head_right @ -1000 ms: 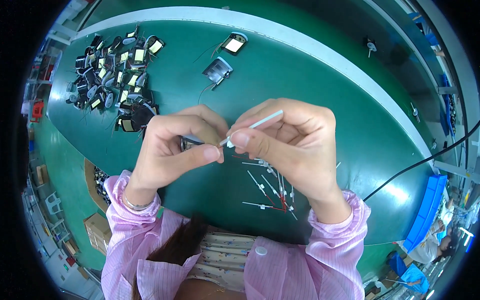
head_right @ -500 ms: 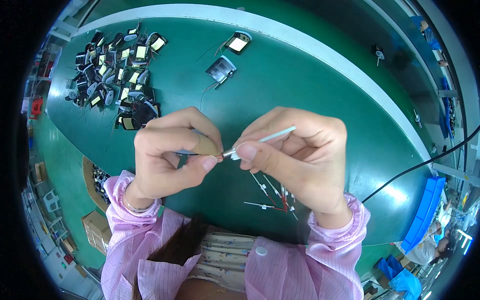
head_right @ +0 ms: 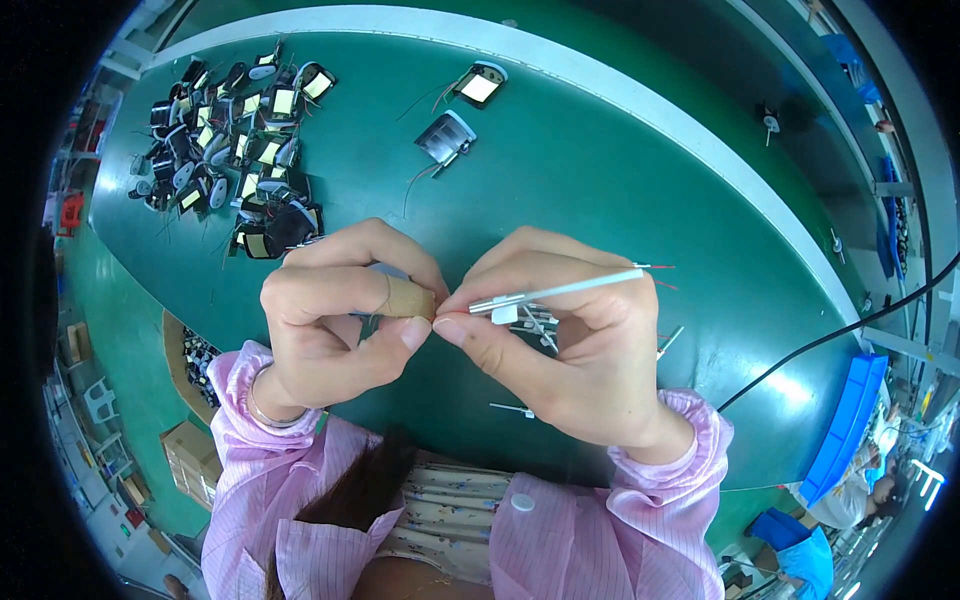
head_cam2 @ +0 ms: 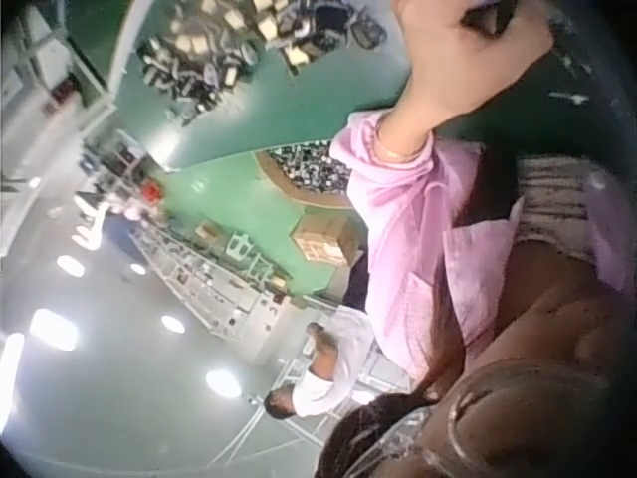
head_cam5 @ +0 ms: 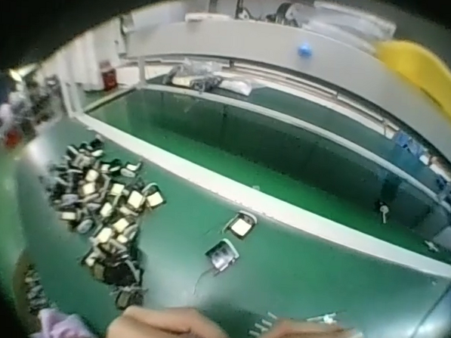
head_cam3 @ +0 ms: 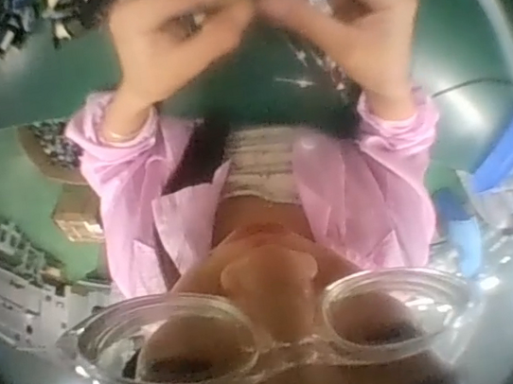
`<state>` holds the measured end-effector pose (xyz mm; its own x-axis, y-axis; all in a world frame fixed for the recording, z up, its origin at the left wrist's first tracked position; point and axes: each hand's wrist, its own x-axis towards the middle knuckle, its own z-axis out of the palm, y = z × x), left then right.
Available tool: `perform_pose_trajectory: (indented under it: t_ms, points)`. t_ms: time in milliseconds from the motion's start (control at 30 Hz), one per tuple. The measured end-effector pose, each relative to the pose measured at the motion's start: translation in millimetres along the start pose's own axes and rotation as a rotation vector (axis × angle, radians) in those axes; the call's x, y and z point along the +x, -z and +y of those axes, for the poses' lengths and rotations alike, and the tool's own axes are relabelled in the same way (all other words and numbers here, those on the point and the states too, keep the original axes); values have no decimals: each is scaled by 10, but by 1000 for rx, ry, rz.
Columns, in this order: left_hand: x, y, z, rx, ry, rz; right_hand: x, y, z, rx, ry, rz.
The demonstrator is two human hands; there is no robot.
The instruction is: The person assembles small electronic units by inserting metal pins and wires into plastic housings by hand, taking components from a cardboard box.
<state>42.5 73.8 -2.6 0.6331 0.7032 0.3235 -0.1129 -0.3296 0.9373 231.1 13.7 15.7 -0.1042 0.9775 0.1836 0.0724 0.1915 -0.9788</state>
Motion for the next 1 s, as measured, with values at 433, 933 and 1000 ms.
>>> perform_pose_trajectory:
  t_ms: [433,933,1000]
  points:
    - [-31,-16,-177,198,-240,-104,-10,-64,-105,210,-36,281]
    - [14,-59,-143,245,-352,-82,-56,-61,-220,-242,207,177]
    - [14,-61,-143,256,-359,-77,-52,-63,-260,-309,195,149]
